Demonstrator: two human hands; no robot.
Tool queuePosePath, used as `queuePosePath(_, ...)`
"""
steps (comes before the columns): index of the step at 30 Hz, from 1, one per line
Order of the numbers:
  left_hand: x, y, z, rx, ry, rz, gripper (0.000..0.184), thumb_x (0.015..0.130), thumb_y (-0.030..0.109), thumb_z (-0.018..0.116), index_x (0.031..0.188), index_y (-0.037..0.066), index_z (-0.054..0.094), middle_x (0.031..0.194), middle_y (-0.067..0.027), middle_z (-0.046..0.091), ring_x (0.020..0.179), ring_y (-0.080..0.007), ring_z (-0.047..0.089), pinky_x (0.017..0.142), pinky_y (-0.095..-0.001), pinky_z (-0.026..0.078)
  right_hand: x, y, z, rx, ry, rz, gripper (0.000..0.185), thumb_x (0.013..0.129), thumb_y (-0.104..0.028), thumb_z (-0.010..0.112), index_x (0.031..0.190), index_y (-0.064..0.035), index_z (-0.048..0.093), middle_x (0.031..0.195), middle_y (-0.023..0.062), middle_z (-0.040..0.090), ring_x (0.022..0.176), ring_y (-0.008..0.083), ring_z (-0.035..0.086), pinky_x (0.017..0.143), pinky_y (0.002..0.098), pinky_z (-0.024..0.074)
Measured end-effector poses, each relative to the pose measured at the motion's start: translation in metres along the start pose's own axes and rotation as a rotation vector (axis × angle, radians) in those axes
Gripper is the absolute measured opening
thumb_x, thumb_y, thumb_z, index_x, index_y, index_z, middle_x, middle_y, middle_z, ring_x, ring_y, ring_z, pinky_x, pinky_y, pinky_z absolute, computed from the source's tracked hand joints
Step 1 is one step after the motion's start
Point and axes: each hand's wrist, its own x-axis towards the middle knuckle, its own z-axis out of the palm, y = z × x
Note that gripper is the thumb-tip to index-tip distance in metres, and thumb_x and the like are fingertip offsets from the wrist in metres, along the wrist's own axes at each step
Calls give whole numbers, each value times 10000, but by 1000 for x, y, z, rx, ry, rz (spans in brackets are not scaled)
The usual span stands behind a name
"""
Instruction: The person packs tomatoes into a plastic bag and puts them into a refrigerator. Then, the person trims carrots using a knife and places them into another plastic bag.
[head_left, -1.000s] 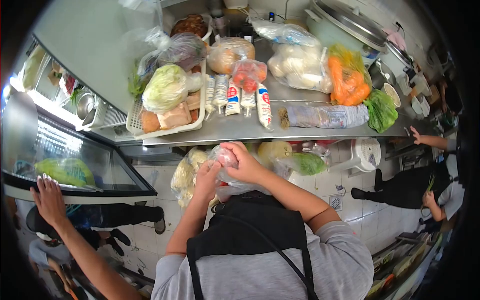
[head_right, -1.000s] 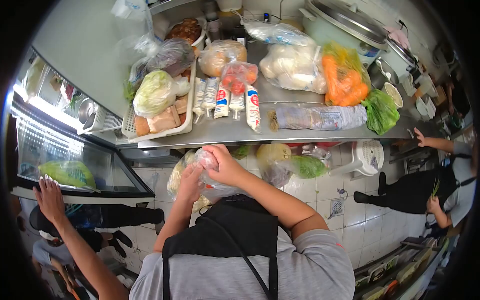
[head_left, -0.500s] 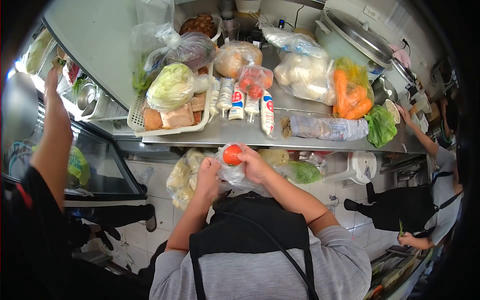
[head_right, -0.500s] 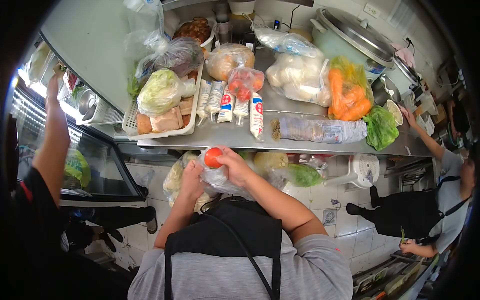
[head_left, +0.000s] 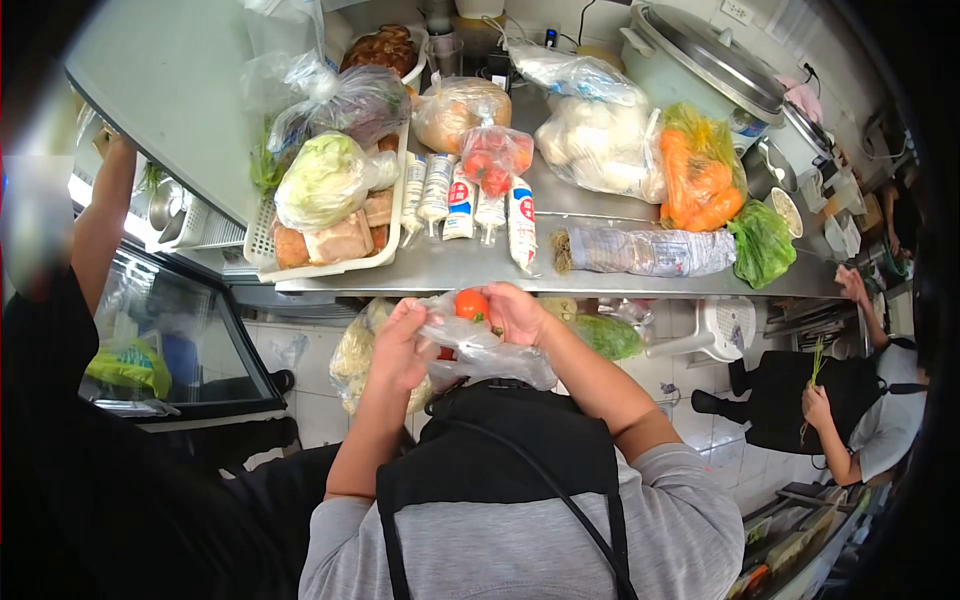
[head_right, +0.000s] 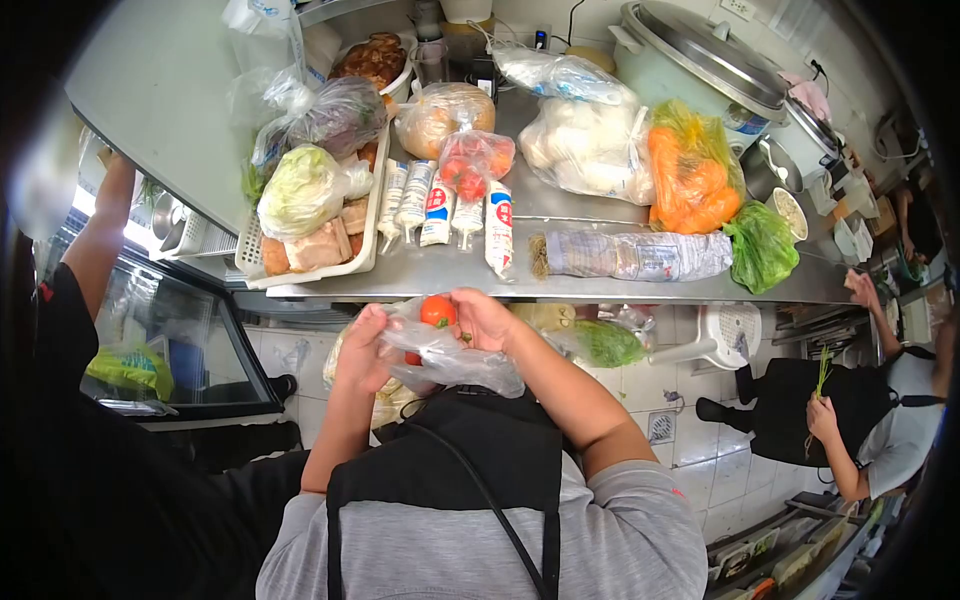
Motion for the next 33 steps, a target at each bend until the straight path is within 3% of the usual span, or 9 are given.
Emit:
queuePosePath(2, 1, -2, 3, -5, -95, -68, 84, 851, 150, 461, 885, 74, 472, 831, -58, 554, 700, -140, 535, 636, -275, 456, 6, 8, 19, -263, 409, -25, 355, 766, -261, 561, 1059, -98, 448, 912, 39, 536, 785, 107, 519, 609, 274, 454)
queuePosePath(5, 8, -8, 0, 14, 11, -66, 181, 849, 173, 457, 966, 38, 486, 936, -91, 555, 806, -189, 552, 715, -326, 462, 9, 4, 15, -517, 329, -97, 356, 748, -266, 585, 1044, -116, 456, 857, 21, 532, 770, 112, 495, 632, 275, 439)
queuePosePath(9, 11, -3, -13, -66, -2, -40, 294, 847, 219, 435, 1036, -2, 480, 1027, -123, 540, 911, -236, 537, 802, -376, 432, -17, -23, -1, -6, 82, -185, 474, 768, -391, 486, 1127, -84, 451, 838, 47, 535, 791, 210, 560, 627, 336, 488)
queuePosePath(15, 25, -4, -83, -290, 57, -11, 334, 844, 234, 417, 1065, -10, 476, 1069, -132, 530, 968, -253, 511, 851, -389, 397, -60, -39, -33, 39, 222, -286, 487, 743, -411, 493, 1063, -44, 496, 1114, 171, 504, 928, 340, 545, 672, 399, 488)
queuePosePath(18, 17, 5, -55, -230, 263, 65, 309, 847, 255, 410, 1025, 16, 493, 995, -105, 554, 856, -237, 545, 749, -358, 444, -104, -48, -46, -735, 457, -227, 427, 655, -303, 631, 971, -41, 510, 1042, 139, 529, 903, 265, 545, 706, 361, 451)
queuePosePath(22, 14, 10, -65, -370, 72, 127, 259, 851, 272, 401, 942, 49, 497, 863, -73, 544, 739, -207, 519, 641, -331, 447, -130, -55, -4, -1998, 867, -243, 439, 580, -169, 712, 946, -43, 506, 900, 64, 545, 815, 151, 531, 713, 283, 425)
queuePosePath(27, -2, 21, 7, -264, 394, 127, 227, 853, 277, 401, 882, 66, 480, 840, -68, 527, 691, -211, 504, 603, -338, 441, -83, -39, 34, -1099, -95, -76, 452, 619, -209, 705, 996, -61, 504, 949, 53, 528, 898, 137, 495, 785, 284, 402)
queuePosePath(31, -15, 18, 18, -179, 289, 87, 146, 888, 193, 362, 862, 72, 439, 851, -70, 485, 771, -219, 487, 671, -365, 441, -9, 4, 60, -916, -248, -401, 455, 636, -220, 702, 1005, -57, 491, 1001, 50, 513, 921, 130, 489, 809, 260, 383)
queuePosePath(33, -17, 15, 17, -187, 278, 119, 140, 888, 192, 362, 873, 73, 435, 841, -71, 487, 768, -215, 488, 667, -363, 442, 9, 13, 49, -642, -266, -219, 423, 663, -212, 682, 1011, -64, 494, 1006, 54, 512, 913, 133, 499, 790, 259, 397)
